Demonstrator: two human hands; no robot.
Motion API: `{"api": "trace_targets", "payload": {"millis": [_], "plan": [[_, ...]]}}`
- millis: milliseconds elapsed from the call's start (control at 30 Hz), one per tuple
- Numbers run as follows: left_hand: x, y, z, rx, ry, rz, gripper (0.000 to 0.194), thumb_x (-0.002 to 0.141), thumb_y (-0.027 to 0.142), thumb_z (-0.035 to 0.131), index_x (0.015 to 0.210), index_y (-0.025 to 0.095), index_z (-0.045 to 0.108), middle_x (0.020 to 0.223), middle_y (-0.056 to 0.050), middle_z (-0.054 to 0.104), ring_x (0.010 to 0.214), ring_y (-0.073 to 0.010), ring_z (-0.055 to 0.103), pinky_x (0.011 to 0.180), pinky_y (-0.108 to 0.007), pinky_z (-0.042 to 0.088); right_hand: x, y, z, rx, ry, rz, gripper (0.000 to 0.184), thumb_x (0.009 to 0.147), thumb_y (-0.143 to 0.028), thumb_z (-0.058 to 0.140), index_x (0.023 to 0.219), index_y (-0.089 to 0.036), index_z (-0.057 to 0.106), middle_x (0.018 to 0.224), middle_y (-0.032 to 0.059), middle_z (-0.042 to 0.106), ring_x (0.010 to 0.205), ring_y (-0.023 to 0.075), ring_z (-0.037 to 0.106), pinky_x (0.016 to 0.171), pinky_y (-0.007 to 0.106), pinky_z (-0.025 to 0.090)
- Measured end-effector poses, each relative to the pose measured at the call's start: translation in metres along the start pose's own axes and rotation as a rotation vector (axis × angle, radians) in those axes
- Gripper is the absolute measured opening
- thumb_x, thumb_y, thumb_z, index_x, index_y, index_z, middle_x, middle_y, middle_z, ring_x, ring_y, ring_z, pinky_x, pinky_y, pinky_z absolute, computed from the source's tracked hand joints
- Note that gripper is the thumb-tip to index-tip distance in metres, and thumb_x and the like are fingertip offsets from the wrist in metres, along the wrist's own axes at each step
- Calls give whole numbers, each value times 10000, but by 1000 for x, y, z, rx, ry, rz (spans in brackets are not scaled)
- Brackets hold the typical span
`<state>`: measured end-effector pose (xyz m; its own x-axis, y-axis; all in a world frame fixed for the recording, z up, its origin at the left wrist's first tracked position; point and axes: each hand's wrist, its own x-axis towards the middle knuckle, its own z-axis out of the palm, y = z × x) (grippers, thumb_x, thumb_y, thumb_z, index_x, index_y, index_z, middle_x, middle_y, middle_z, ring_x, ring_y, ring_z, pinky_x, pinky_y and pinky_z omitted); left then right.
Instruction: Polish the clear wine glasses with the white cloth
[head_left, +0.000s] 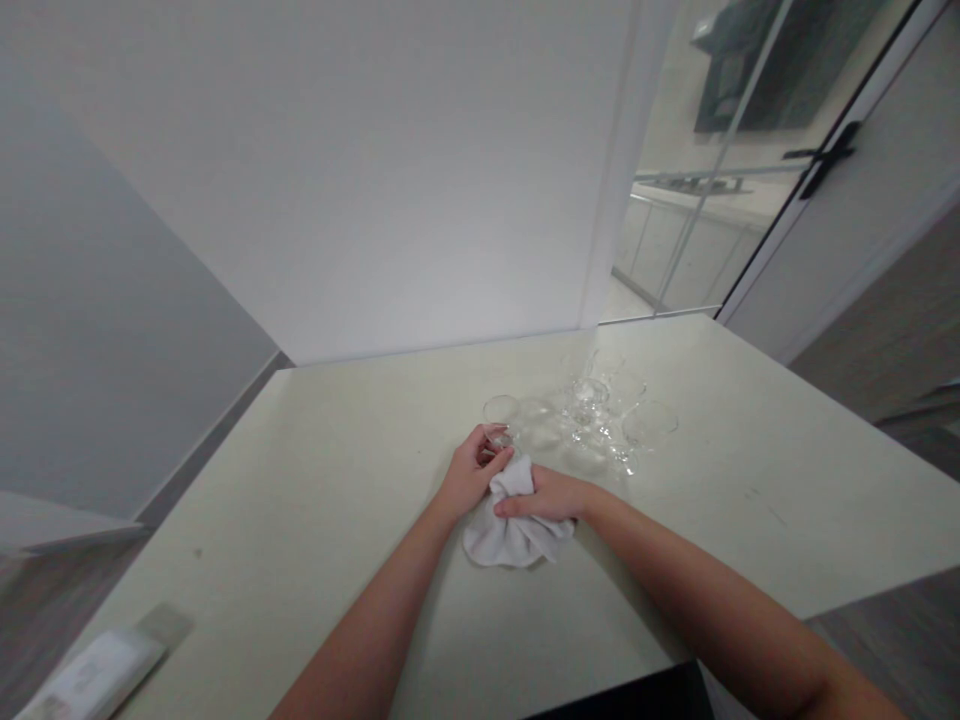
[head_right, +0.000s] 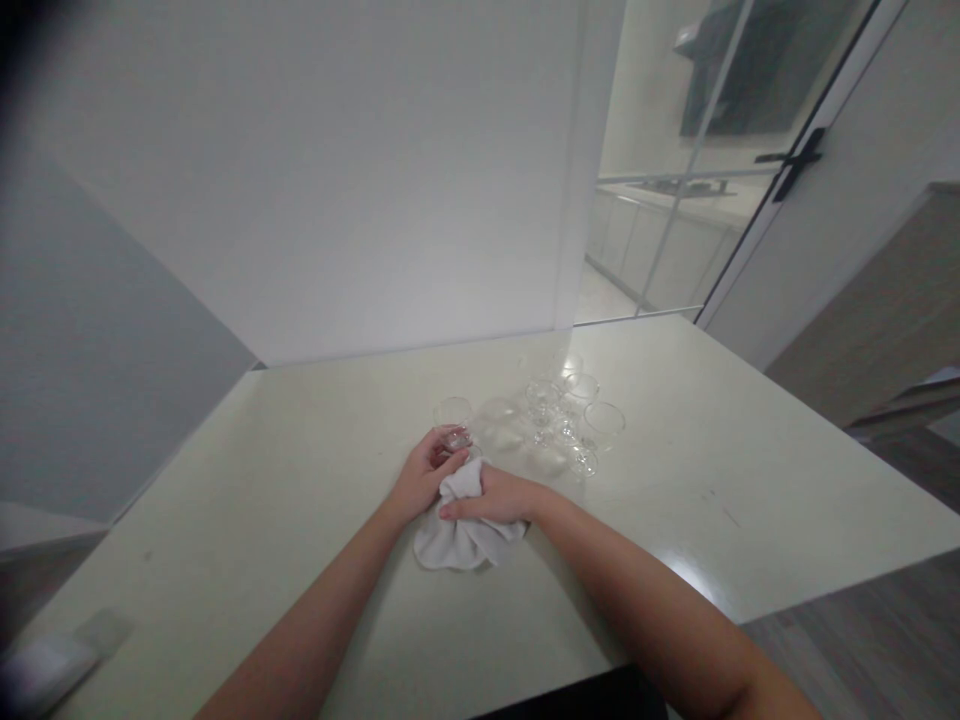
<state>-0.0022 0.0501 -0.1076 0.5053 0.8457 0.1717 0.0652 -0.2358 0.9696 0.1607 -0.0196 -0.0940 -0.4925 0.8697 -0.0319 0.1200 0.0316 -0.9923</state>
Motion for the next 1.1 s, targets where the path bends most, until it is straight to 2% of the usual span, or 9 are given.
{"api": "trace_targets", "payload": {"millis": [133, 300, 467, 700, 1100], "plan": [[1, -2, -1, 60, -15, 13, 344, 853, 353, 662, 1151, 185, 639, 1047, -71, 679, 871, -167, 645, 778, -283, 523, 0, 3, -1, -21, -2, 24, 536, 774, -516, 733, 1185, -187, 634, 1197, 64, 678, 1074, 224, 625, 979, 381, 500], [1, 0, 0, 98, 11, 41, 291, 847, 320, 663, 1107, 189, 669, 1052, -76, 685, 861, -171, 641, 784, -295, 525, 0, 5, -1, -10, 5, 49, 453, 771, -500, 739, 1078, -178, 658, 1070, 53, 700, 951, 200, 639, 884, 350, 529], [1, 5, 1, 106, 22, 40, 269, 838, 305, 664, 1078, 185, 670, 1016, -70, 686, 836, -167, 634, 755, -283, 525, 0, 3, 0, -4, 6, 30, 461, 777, -471, 738, 1128, -187, 649, 1124, 60, 688, 990, 204, 633, 934, 368, 508], [1, 4, 2, 64, 4, 11, 260, 829, 291, 664, 1058, 172, 633, 876, -45, 665, 784, -159, 627, 707, -266, 513, 0, 3, -1, -52, 8, 46, 428, 769, -513, 730, 1037, -185, 664, 1052, 44, 686, 980, 200, 617, 909, 342, 509], [0, 8, 2, 50, -12, -8, 254, 840, 300, 657, 1058, 176, 614, 888, -40, 665, 794, -153, 630, 711, -254, 502, 0, 1, 1, -30, 22, 42, 421, 770, -513, 729, 1016, -178, 662, 1057, 49, 687, 974, 203, 618, 903, 351, 521]]}}
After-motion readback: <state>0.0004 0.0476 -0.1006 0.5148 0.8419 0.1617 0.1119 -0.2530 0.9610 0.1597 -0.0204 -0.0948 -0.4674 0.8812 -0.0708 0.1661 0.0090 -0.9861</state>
